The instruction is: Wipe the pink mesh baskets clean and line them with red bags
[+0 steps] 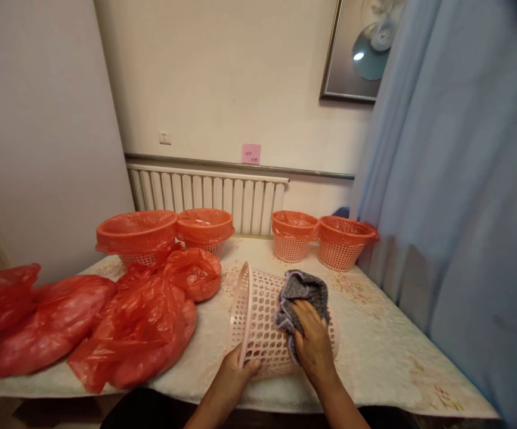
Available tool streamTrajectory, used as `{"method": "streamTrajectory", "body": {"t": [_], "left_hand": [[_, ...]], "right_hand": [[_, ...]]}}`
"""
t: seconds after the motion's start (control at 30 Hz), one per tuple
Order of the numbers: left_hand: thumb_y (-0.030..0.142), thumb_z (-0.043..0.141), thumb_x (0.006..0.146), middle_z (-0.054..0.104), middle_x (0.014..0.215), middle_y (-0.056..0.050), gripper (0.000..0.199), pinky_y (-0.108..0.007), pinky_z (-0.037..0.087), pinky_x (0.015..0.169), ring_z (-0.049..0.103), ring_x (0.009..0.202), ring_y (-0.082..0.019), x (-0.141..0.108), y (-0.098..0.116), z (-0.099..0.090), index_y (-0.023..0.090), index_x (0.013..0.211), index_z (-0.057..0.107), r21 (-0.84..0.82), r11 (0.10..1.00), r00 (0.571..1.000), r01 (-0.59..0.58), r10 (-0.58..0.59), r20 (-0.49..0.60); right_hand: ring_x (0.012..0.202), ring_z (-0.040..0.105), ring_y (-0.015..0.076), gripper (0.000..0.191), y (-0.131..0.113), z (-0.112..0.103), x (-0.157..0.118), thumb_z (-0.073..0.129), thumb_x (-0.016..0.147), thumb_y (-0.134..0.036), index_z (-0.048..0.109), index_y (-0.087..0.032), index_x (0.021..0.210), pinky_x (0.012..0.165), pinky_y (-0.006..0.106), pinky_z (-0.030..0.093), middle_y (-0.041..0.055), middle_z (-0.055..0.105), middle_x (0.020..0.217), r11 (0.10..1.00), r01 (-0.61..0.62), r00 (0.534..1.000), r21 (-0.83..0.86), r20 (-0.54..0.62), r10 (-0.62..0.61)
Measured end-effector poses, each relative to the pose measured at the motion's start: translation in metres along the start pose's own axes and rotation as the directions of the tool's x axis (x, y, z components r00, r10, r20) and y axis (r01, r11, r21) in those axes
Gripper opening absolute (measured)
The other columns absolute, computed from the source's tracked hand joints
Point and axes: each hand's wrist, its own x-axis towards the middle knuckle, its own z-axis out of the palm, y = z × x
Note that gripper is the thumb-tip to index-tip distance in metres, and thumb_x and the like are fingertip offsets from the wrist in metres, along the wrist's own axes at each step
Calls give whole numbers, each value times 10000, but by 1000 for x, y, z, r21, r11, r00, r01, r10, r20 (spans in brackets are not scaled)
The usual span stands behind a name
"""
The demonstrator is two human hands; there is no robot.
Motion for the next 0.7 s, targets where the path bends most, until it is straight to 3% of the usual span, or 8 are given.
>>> {"method": "streamTrajectory", "body": {"t": [0.2,0.33,0.47,0.57,0.63,0.7], "left_hand": [[247,603,774,723,1079,-88,330,-374,447,956,629,1030,-277,-5,3,-2,119,1068,678,108,994,1000,-21,19,14],[213,581,782,703,1140,-69,337,-382,399,1023,604,1087,-268,-10,7,-2,157,1098,683,145,989,999,-30,24,44],[239,596,776,718,1099,-74,332,-402,412,1014,616,1054,-276,-10,12,3,148,1080,693,114,993,998,-16,8,68],[303,609,796,729,1043,-63,324,-382,456,960,633,995,-269,-9,18,8,143,1065,691,68,997,997,-22,16,80],[350,623,811,724,1021,-53,302,-377,487,907,636,966,-262,-8,20,10,156,1032,691,84,997,1000,1,-3,24],[371,597,856,685,1078,-56,279,-388,502,876,628,973,-239,-6,22,10,173,1041,662,106,994,999,23,-20,-32]], "right_hand": [[1222,476,253,473,55,-11,-24,393,788,-117,556,-167,1229,1032,502,356,102,572,1265,991,-134,983,10,-126,134],[1173,517,250,421,60,-11,-36,402,828,-187,571,-156,1212,1016,488,391,116,586,1239,971,-226,945,79,-223,238],[1161,536,238,400,21,-4,-36,408,845,-181,583,-179,1204,1000,460,413,99,601,1227,972,-193,946,133,-238,220],[1186,524,213,419,-28,-3,-29,424,838,-156,562,-207,1231,993,400,424,66,604,1237,977,2,993,212,-112,22],[1218,494,207,446,-59,-5,-25,440,820,-156,538,-219,1250,1013,386,401,47,589,1261,949,149,989,277,-32,-145],[1261,446,216,491,-81,-7,-21,447,783,-125,521,-222,1258,1035,401,366,44,546,1313,938,184,975,294,63,-211]]}}
